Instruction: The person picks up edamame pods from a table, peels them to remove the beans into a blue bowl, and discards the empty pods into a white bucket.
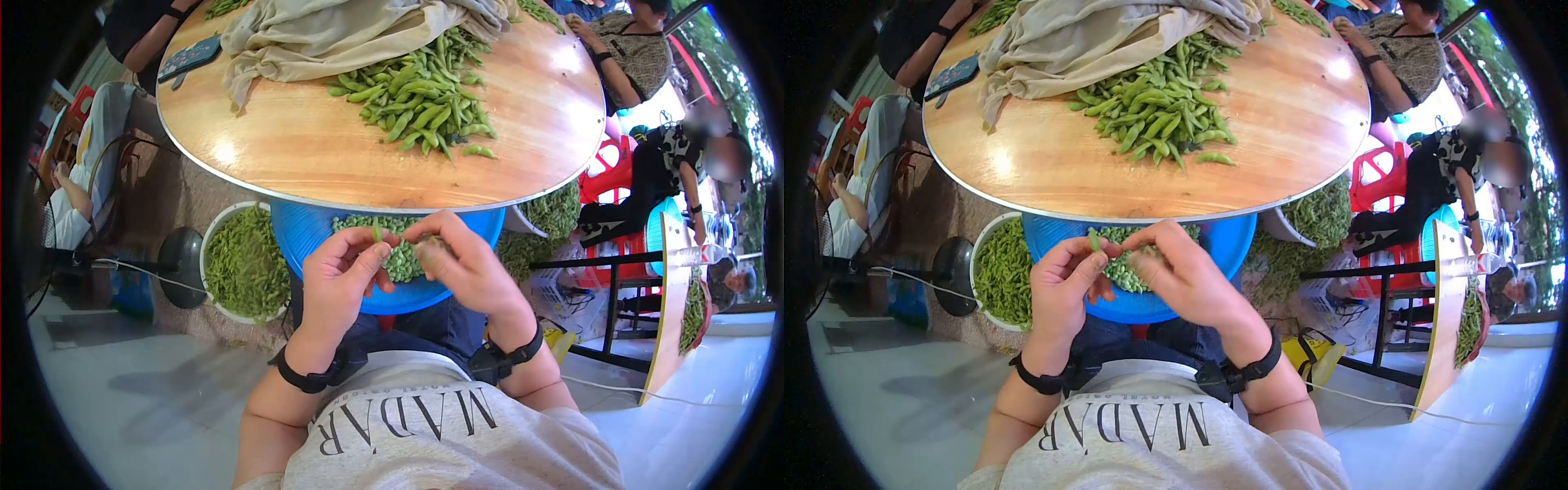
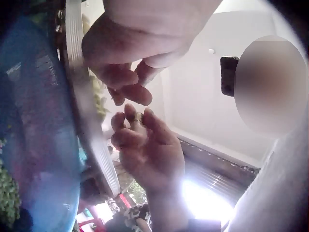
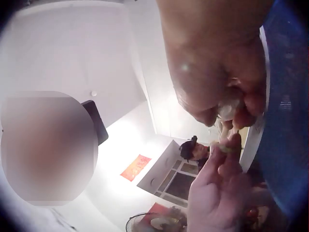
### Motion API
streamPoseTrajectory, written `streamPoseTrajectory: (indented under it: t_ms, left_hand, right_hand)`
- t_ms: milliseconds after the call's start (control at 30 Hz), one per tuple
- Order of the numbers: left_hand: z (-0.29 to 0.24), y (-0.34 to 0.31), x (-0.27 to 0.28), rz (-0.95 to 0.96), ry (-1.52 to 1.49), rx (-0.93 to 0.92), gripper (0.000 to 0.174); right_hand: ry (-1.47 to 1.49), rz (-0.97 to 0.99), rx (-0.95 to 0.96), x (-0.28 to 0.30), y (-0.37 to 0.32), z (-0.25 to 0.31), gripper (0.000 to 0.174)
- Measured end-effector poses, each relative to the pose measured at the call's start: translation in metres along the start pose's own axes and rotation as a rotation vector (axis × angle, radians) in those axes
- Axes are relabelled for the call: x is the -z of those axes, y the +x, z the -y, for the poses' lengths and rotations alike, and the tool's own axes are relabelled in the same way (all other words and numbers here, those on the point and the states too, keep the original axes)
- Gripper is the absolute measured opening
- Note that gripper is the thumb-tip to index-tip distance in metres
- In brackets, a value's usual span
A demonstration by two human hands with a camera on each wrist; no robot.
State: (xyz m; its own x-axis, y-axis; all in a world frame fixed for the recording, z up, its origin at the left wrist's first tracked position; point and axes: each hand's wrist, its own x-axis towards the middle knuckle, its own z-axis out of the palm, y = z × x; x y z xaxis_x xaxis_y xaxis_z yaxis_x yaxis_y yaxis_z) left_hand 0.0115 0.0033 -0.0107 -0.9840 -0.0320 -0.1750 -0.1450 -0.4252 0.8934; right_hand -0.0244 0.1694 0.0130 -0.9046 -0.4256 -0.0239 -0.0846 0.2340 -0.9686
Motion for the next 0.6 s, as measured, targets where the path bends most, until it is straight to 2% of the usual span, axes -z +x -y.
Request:
streamPoseTrajectory:
  t_ms: [33, 133, 167, 233, 333, 433, 600]
  left_hand:
    - [-0.001, -0.002, 0.002, -0.005, 0.070, -0.025, 0.016]
    - [-0.007, -0.010, 0.003, -0.065, 0.210, -0.052, 0.016]
    - [-0.005, -0.012, 0.005, -0.063, 0.284, -0.094, 0.016]
    - [0.000, -0.016, 0.012, -0.059, 0.427, -0.180, 0.016]
    - [0.002, -0.015, 0.015, -0.049, 0.622, -0.428, 0.017]
    - [-0.002, -0.017, 0.014, -0.053, 0.763, -0.541, 0.018]
    - [-0.004, -0.018, 0.017, -0.057, 0.831, -0.606, 0.016]
  right_hand:
    - [0.141, 0.062, -0.209, 0.005, 0.000, 0.009, 0.017]
    - [0.120, 0.119, -0.063, -0.001, 0.007, 0.007, 0.018]
    - [0.171, 0.155, -0.148, -0.003, 0.009, 0.008, 0.024]
    - [0.271, 0.181, -0.164, -0.006, 0.012, 0.002, 0.027]
    - [0.320, 0.240, -0.204, -0.013, 0.015, -0.003, 0.031]
    - [0.289, 0.275, -0.205, -0.020, 0.017, 0.001, 0.034]
    - [0.289, 0.302, -0.187, -0.025, 0.019, 0.000, 0.034]
